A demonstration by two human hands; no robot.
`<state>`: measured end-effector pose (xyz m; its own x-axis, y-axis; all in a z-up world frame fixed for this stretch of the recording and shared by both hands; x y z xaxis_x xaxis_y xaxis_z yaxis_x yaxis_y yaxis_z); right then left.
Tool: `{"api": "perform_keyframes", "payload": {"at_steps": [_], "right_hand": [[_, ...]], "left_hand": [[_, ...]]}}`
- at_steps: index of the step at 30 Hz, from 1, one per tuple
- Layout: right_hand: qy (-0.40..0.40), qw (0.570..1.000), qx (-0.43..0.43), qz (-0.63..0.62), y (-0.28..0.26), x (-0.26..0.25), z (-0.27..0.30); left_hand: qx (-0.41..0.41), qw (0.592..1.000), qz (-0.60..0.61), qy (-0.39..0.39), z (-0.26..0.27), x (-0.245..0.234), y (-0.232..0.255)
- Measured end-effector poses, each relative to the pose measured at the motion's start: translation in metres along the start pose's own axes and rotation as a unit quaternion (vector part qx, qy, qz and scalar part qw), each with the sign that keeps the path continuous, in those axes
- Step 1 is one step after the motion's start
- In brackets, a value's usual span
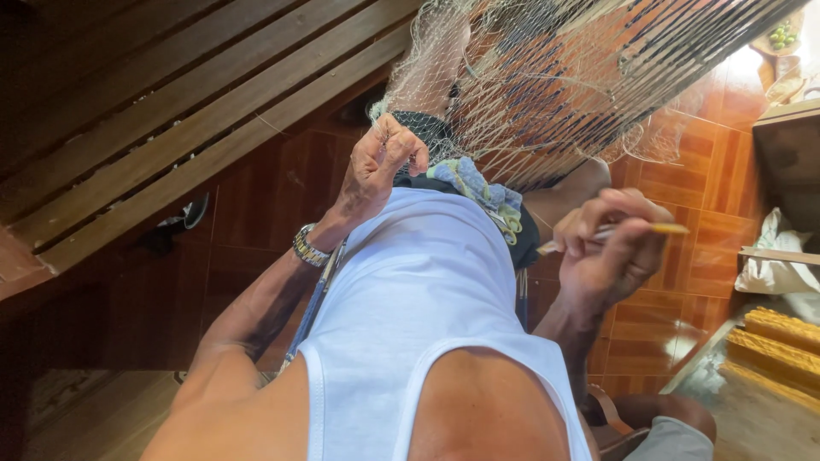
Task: Repairing a fishing net using a netting needle and scissors
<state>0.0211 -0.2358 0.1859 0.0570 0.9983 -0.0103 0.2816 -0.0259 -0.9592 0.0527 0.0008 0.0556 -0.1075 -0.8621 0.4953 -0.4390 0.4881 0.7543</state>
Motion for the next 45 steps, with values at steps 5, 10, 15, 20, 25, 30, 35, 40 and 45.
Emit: {"api": "perform_keyframes", "payload": {"at_steps": [5,10,15,20,25,30,35,40,45], "right_hand": [[-0.094,0.961,0.017,0.258,-0.013,0.015,-0.012],[-0.189,0.901,0.119,0.373,0.006,0.007,0.002],[-0.263,0.880,0.131,0.372,0.003,0.018,0.006],[-0.300,0.905,0.094,0.286,0.005,0.016,0.014],[-0.310,0.922,0.068,0.222,0.009,0.009,0.024],[-0.246,0.967,-0.019,0.070,0.032,-0.001,0.029],[-0.220,0.973,-0.035,-0.056,0.058,0.007,0.031],[-0.204,0.974,-0.031,-0.094,0.063,0.019,0.029],[-0.103,0.993,0.016,-0.055,0.036,0.042,0.024]], "left_hand": [[0.058,0.998,-0.031,0.013,0.003,-0.008,-0.012],[0.059,0.998,-0.032,0.013,0.004,-0.010,-0.015],[0.060,0.997,-0.038,0.014,0.003,-0.010,-0.015],[0.057,0.997,-0.042,0.016,0.004,-0.011,-0.011],[0.056,0.997,-0.043,0.015,0.004,-0.011,-0.014],[0.056,0.997,-0.043,0.011,0.003,-0.010,-0.012],[0.045,0.999,-0.024,0.009,0.006,-0.013,-0.015],[0.030,0.999,-0.020,0.006,0.009,-0.019,-0.021],[0.028,1.000,-0.005,0.000,0.012,-0.023,-0.024]]}}
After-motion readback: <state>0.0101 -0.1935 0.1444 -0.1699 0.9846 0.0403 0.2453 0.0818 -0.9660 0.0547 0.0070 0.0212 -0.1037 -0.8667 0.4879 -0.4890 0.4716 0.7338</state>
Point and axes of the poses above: each hand's wrist, its own z-axis away from the middle knuckle, its own x-axis out of the palm, y = z × x, the point moved 7 cm from there along -z, towards the middle knuckle, and after that the axes turned 12 degrees about x, right-handed, at the moved point
